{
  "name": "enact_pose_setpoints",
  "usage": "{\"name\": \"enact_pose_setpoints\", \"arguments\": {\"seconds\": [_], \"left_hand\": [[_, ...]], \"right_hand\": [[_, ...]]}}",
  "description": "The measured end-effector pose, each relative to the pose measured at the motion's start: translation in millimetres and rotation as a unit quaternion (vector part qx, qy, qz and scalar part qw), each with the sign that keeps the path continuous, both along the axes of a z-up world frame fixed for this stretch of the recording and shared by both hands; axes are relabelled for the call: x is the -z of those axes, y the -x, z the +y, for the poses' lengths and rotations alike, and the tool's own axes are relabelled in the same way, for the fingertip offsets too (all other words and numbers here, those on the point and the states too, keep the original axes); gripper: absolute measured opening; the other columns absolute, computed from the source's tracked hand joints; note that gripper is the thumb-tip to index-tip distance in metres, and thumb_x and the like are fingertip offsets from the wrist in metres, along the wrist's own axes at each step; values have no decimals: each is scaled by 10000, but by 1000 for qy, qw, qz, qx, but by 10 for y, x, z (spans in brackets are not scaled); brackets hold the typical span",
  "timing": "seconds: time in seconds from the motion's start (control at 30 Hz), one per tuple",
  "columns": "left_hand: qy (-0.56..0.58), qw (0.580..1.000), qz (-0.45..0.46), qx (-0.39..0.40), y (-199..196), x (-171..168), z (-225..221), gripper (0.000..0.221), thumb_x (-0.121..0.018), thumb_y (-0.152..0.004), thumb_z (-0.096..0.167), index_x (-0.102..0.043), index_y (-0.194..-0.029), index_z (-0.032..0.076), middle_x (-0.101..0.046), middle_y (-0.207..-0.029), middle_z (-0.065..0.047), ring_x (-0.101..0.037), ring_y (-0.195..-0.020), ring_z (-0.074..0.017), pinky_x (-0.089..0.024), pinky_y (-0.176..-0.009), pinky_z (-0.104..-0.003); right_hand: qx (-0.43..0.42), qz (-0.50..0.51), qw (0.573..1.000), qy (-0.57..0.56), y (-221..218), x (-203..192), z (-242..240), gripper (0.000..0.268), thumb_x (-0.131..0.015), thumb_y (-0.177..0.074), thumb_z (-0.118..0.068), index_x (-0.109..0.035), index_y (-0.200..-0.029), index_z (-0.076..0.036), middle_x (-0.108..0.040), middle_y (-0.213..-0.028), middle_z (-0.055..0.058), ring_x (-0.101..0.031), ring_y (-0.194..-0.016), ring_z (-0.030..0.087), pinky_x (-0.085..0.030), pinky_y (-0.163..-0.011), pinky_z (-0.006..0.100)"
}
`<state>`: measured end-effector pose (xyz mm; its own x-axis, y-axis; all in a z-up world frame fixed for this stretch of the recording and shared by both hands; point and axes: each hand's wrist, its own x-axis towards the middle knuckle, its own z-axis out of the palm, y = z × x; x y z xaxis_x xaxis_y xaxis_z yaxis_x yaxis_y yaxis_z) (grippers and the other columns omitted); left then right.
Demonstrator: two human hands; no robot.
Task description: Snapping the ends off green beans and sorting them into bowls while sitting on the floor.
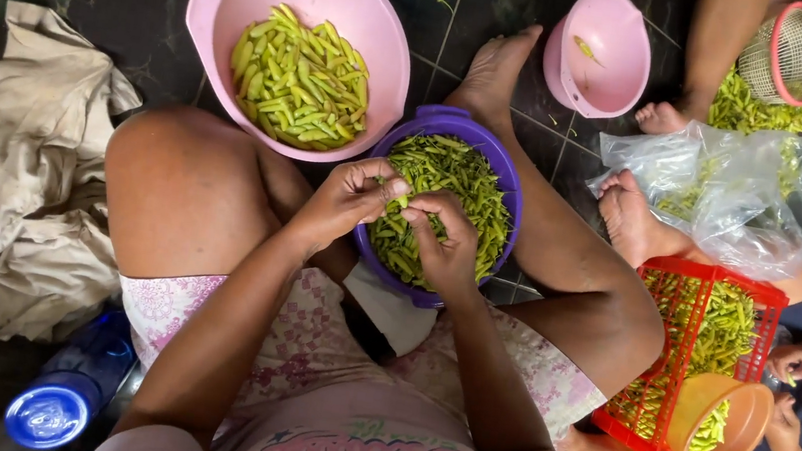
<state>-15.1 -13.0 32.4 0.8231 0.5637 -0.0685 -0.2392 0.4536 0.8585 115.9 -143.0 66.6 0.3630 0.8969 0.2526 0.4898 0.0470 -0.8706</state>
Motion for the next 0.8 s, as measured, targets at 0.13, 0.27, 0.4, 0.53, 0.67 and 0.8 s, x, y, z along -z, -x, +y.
{"name": "enact_pose_setpoints", "arguments": {"seconds": [0.13, 0.27, 0.4, 0.53, 0.67, 0.8], "left_hand": [[63, 996, -10, -57, -31, 144, 57, 153, -628, -1050, 188, -674, -966, 68, -493, -479, 24, -429, -431, -15, -517, -608, -198], [64, 990, -34, -118, -33, 233, 161, 165, -632, -1051, 192, -679, -935, 84, -436, -465, 62, -423, -427, 13, -595, -699, -226], [56, 989, -27, -134, -86, 222, 126, 150, -654, -1042, 188, -690, -939, 85, -434, -451, 50, -424, -416, 5, -609, -694, -237], [42, 985, -14, -168, -101, 236, 172, 125, -658, -1038, 149, -700, -999, 38, -433, -448, 34, -400, -415, -10, -571, -646, -215], [24, 982, -11, -187, -44, 247, 210, 142, -626, -1055, 120, -677, -1086, -9, -420, -452, 40, -393, -411, -3, -529, -600, -188], [19, 976, -4, -218, 44, 21, 273, 194, -629, -1054, 112, -676, -1168, -38, -446, -445, 25, -398, -404, -17, -503, -581, -183]], "right_hand": [[-6, 36, 999, -7, -31, 99, -144, 99, -640, -1088, -63, -722, -1033, -50, -708, -944, 102, -686, -897, 247, -541, -859, 447], [56, -52, 997, 30, -435, 200, -284, 114, -645, -1095, -85, -730, -1117, -13, -713, -984, 149, -693, -896, 281, -543, -833, 434], [110, -267, 948, 138, -927, 96, -243, 305, -638, -1079, 36, -654, -1382, 62, -674, -1089, 269, -715, -880, 391, -584, -791, 500], [79, -360, 906, 207, -1008, -48, 123, 274, -650, -1114, -132, -722, -1368, -58, -729, -1058, 156, -750, -849, 282, -634, -785, 451], [-5, -313, 927, 205, -1056, 176, 378, 230, -630, -1127, -169, -732, -1314, -82, -751, -1121, 157, -748, -1010, 365, -613, -853, 528], [-114, -264, 928, 238, -975, 366, 446, 501, -738, -1033, -397, -667, -1420, -87, -661, -1357, 246, -624, -1264, 498, -479, -1050, 668]]}}
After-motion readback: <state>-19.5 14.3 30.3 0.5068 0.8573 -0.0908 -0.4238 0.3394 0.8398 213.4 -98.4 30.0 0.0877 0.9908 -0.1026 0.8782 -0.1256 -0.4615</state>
